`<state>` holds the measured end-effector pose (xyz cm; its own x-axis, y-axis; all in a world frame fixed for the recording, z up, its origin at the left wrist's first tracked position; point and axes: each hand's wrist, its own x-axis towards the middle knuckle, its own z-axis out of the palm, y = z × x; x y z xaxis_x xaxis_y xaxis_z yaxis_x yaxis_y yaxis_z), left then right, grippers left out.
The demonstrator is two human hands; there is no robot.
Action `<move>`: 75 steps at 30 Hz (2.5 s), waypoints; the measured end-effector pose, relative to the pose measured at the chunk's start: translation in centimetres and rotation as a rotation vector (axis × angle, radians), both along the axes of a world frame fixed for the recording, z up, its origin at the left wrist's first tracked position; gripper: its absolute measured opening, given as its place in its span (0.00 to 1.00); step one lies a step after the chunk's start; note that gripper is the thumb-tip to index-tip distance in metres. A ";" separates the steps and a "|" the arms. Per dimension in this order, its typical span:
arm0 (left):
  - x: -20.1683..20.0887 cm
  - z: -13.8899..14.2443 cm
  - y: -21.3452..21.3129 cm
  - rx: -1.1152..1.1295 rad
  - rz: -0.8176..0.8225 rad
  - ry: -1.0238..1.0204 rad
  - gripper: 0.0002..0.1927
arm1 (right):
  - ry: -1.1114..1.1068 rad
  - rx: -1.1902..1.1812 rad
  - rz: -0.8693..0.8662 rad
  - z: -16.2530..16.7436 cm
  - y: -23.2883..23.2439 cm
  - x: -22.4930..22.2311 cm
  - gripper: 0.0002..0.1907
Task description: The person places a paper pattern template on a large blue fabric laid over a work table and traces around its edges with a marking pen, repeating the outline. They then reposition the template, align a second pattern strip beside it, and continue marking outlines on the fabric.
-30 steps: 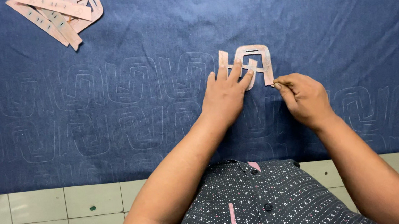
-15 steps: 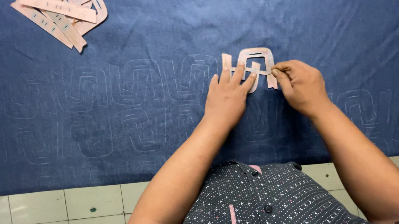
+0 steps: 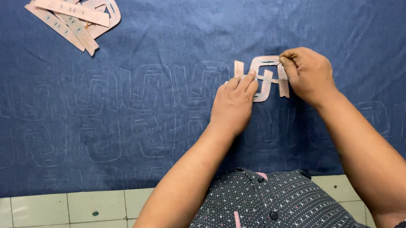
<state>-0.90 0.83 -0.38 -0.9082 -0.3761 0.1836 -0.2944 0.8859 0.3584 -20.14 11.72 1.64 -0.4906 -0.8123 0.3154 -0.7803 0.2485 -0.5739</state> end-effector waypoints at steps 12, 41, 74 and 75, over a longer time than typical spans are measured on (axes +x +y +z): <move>0.5 0.2 -1.1 0.175 -0.033 0.139 0.19 | -0.147 0.085 0.106 0.2 0.1 3.2 0.07; 0.6 1.2 -1.2 0.270 0.050 0.087 0.33 | -0.127 -0.022 0.133 0.6 1.4 5.6 0.05; 0.0 1.0 -0.8 0.069 0.019 -0.041 0.28 | -0.106 0.079 0.080 0.6 2.7 6.1 0.06; -0.2 1.1 -0.8 0.017 0.019 -0.087 0.27 | -0.133 0.051 0.066 0.4 2.4 5.8 0.06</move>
